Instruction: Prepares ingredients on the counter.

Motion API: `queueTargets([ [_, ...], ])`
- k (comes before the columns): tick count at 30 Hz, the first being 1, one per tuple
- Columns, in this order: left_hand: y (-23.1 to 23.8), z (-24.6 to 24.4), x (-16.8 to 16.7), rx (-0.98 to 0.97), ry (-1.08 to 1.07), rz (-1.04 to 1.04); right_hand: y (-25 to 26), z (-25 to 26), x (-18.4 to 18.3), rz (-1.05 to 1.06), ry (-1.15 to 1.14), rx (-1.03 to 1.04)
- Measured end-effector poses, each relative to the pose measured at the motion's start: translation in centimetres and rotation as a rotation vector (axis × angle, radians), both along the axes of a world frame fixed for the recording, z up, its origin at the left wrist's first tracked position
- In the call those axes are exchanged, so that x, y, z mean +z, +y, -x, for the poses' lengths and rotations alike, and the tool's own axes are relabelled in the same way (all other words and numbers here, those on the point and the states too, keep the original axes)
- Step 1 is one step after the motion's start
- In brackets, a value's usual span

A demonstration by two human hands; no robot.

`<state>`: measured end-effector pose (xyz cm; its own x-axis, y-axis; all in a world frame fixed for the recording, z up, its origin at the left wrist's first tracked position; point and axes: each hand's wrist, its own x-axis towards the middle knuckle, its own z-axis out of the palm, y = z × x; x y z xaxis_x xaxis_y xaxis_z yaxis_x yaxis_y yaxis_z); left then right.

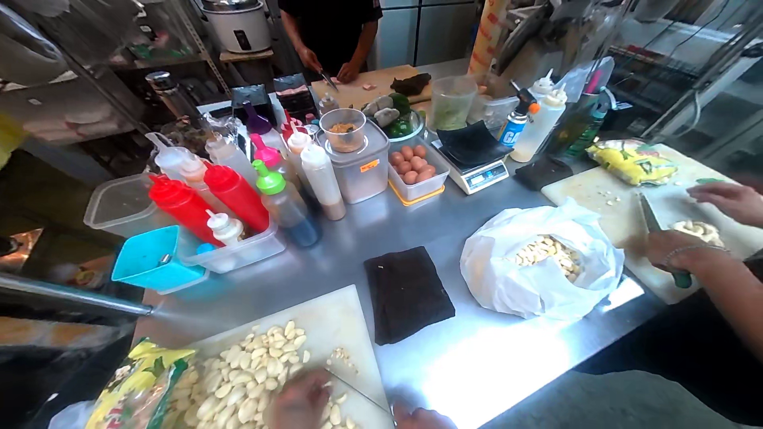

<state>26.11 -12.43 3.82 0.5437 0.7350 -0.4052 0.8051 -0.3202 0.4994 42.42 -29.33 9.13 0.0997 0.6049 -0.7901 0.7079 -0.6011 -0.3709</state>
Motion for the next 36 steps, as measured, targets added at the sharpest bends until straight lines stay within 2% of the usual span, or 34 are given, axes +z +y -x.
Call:
queueTargets([
  [3, 0.9, 0.6, 1.0, -0.054, 0.030, 0.005, 0.3, 0.0, -0.4, -0.013, 0.008, -0.024],
  [6, 2.6, 0.5, 0.6, -0.018, -0.124, -0.291, 0.4, -0.1, -0.1, -0.035, 0.032, -0.029],
  [8, 3.8, 0.0, -0.5, -0.058, -0.141, -0.390, 0.5, 0.1, 0.0, -0.030, 0.029, -0.040],
  [12, 4.6, -0.4, -0.3, -0.077, 0.000, -0.245, 0.8, 0.4, -0.1, -0.028, 0.012, -0.064],
  [16, 2.8, -0.5, 0.2, 0.006, -0.009, -0.139, 1.0, 0.7, 0.0, -0.028, 0.008, -0.076],
  [21, -0.3, -0.2, -1.2, 0.116, -0.142, -0.253, 0.9, 1.1, 0.6, -0.025, -0.001, -0.057],
  [25, -0.5, -0.7, -1.0, 0.131, -0.120, -0.262, 0.5, 1.6, 2.4, -0.047, -0.023, -0.017],
  [29, -0.4, -1.0, -0.8, 0.114, -0.093, -0.233, 1.4, 2.0, 1.1, -0.029, -0.055, -0.023],
  [34, -0.7, 0.8, 1.0, 0.002, 0.021, -0.042, 1.5, 1.5, 1.5, -0.025, -0.036, -0.007],
  [36, -0.3, 1.8, 1.3, 0.071, 0.002, -0.070, 1.3, 1.1, 1.2, -0.023, -0.037, -0.020],
])
